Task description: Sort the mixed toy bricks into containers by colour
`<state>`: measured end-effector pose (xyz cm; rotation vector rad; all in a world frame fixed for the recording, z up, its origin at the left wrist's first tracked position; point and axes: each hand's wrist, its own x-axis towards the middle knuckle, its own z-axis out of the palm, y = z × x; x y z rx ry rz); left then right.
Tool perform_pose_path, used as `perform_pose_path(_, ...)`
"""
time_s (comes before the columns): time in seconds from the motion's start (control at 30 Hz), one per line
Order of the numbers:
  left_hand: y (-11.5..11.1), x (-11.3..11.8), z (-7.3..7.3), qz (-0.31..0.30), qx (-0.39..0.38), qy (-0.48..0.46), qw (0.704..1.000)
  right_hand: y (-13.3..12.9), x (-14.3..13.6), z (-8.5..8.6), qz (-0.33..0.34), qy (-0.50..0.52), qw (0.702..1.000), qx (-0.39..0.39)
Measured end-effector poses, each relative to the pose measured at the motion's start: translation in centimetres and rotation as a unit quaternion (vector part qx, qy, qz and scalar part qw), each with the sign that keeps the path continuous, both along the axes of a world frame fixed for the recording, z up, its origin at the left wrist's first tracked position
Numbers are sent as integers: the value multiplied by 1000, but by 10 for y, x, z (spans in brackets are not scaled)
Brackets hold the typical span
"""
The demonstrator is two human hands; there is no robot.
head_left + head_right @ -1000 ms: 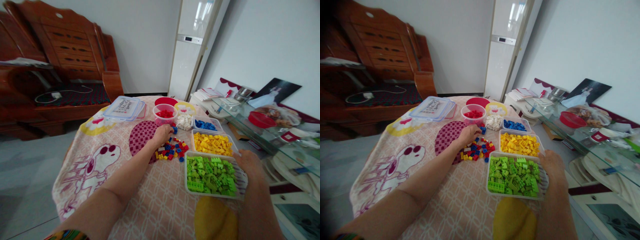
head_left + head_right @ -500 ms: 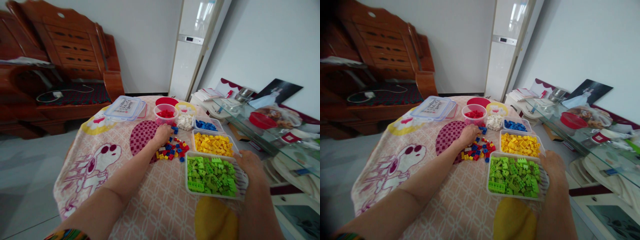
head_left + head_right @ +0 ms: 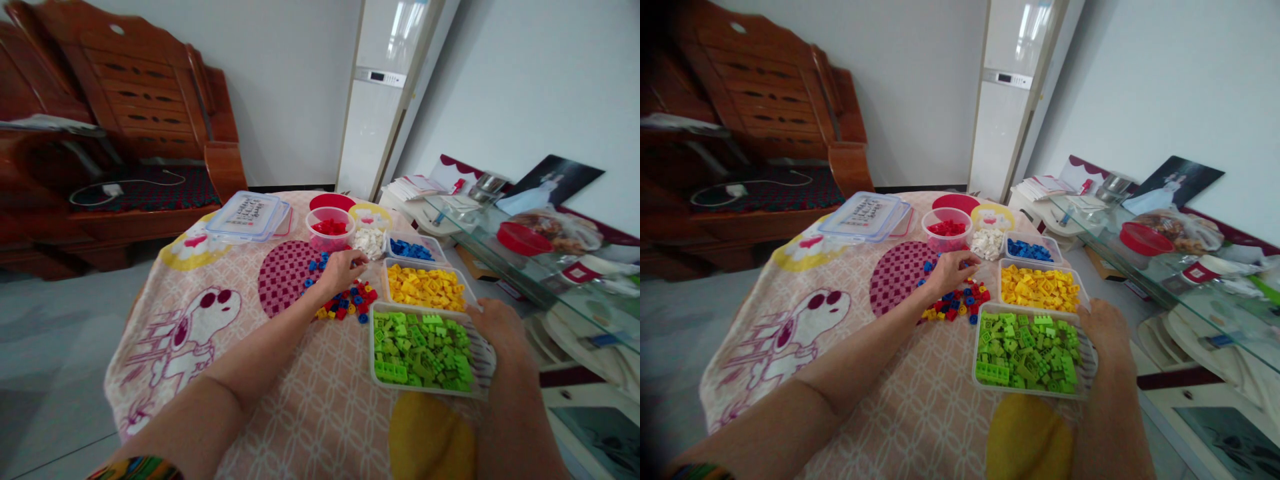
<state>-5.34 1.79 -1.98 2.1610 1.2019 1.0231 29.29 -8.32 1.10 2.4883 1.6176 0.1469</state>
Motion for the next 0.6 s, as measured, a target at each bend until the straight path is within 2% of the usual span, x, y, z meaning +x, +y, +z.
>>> perform_pose_path(0.17,-22,37,-5,-88,-20,-55,994,-1,-1,0,14,9,1000,26)
perform_pose_path(0.3,-29,52,-12,-117,-26,-78,990,-1,-1,1,9,12,1000,25)
perform_pose_path(0.43,-28,48,-15,-112,-13,-73,991,0,0,0,8,7,1000,16)
perform_pose_path(0.6,-16,32,-11,-69,1,-33,997,1,1,1,3,3,1000,-13)
